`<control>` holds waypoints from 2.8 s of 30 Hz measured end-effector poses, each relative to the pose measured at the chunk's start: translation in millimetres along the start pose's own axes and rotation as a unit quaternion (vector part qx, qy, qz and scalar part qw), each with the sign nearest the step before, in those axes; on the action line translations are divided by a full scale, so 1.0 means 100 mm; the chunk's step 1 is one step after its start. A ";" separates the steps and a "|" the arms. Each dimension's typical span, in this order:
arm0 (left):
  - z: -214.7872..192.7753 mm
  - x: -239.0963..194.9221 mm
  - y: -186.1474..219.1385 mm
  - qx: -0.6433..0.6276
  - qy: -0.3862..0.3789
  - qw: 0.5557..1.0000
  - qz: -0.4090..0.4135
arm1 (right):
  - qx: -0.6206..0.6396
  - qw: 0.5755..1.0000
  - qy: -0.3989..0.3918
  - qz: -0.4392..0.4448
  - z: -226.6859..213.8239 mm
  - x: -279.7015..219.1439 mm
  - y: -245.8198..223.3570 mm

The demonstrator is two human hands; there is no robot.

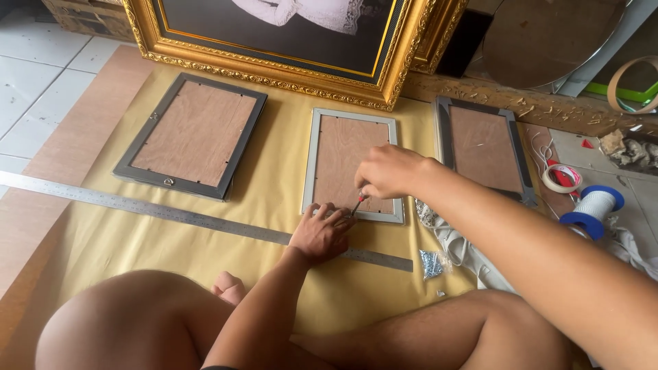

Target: The person sits on the floor and uses a metal ruler and screwdriver to attach metal brackets to the back of a picture frame. They measure positions, place brackets, and tighten screws to secure them.

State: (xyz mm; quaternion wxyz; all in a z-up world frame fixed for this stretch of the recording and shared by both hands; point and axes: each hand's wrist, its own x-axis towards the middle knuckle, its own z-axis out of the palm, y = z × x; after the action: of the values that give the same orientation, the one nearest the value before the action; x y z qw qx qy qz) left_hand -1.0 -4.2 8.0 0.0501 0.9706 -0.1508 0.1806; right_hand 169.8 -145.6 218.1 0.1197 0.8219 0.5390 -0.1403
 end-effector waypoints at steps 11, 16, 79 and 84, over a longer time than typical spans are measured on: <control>0.09 -0.02 0.02 0.006 0.040 0.999 -0.006 | -0.098 0.987 -0.048 0.118 -0.24 -0.16 -0.07; 0.23 -0.05 0.00 -0.012 0.057 0.998 -0.017 | -0.124 0.991 0.009 -0.055 -0.10 -0.12 -0.15; -1.09 0.38 -0.40 -0.613 0.146 0.450 -0.633 | 0.781 0.426 0.278 0.362 1.83 -0.65 -0.03; -1.58 0.43 0.24 -0.672 0.253 0.261 -0.646 | 0.850 0.291 0.274 0.344 1.74 -0.63 -0.12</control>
State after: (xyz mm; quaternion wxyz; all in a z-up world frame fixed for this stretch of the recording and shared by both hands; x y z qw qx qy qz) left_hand -22.6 -14.7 171.4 0.8198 0.2714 0.4787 0.1587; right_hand 117.6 -254.9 77.9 -0.7627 0.5649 -0.2121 -0.2326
